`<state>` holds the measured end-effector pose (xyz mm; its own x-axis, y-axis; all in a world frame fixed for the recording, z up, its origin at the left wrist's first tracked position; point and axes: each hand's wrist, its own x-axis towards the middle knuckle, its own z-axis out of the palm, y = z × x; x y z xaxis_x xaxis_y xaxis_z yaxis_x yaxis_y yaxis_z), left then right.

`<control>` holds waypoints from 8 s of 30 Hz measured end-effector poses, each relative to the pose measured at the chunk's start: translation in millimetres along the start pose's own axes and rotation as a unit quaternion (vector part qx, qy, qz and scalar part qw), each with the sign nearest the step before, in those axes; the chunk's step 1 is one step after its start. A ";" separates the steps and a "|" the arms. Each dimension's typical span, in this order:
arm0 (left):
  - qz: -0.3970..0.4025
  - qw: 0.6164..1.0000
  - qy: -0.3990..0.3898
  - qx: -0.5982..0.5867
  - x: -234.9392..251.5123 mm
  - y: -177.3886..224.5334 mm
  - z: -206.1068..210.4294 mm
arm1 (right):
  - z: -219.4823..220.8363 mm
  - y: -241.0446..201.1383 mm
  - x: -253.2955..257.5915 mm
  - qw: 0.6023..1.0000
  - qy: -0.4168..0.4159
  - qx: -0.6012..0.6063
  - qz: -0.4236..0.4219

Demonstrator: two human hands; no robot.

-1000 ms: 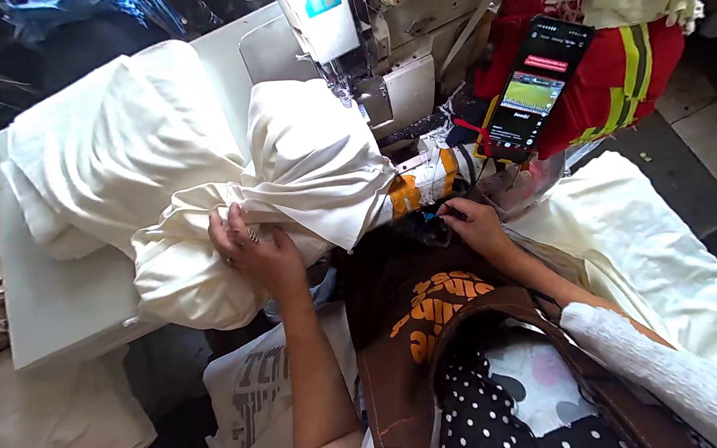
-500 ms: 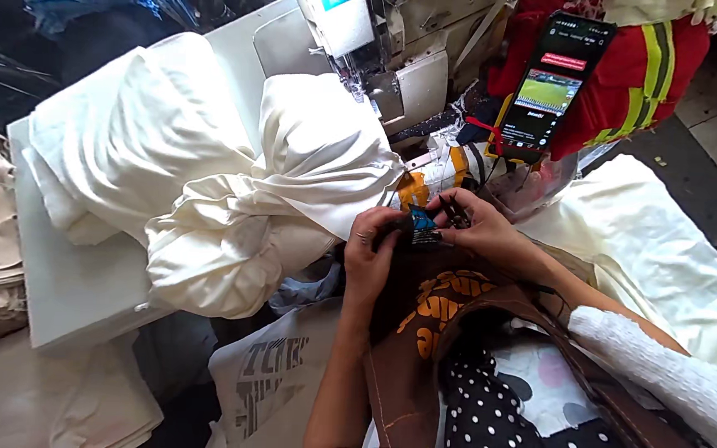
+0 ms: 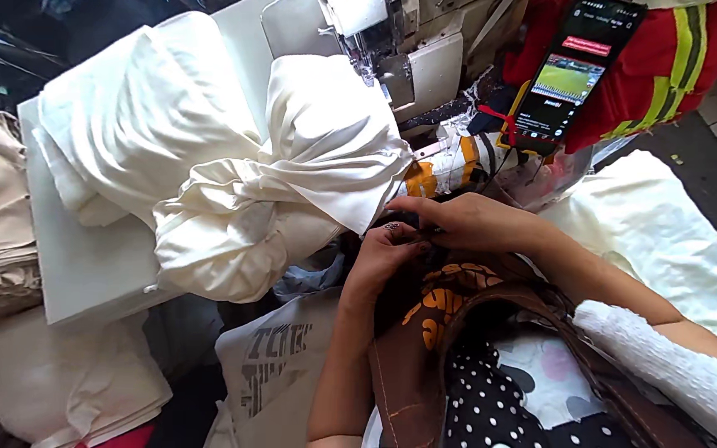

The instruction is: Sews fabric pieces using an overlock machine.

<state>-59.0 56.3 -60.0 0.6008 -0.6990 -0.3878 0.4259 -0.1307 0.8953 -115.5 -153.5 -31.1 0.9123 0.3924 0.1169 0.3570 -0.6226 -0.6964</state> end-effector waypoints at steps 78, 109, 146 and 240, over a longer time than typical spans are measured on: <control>0.206 0.950 0.235 0.015 69.2 129.9 -12.8 | -49.6 10.8 104.9 0.828 0.298 0.447 0.163; 0.504 0.623 0.313 0.510 59.0 68.7 -35.6 | -20.3 26.2 65.0 0.908 0.331 0.200 0.161; 0.417 0.570 0.167 0.688 73.5 108.9 -29.8 | 4.0 27.6 37.7 0.889 0.199 0.358 0.205; 0.448 0.781 -0.080 0.428 -42.2 192.0 -109.8 | 5.2 -12.7 33.8 0.979 0.193 0.019 0.064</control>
<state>71.7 137.9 104.2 0.2767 -0.8493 0.4496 -0.7660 0.0876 0.6368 -90.2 -128.8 -21.9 0.9594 0.0239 0.2812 0.2346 -0.6213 -0.7476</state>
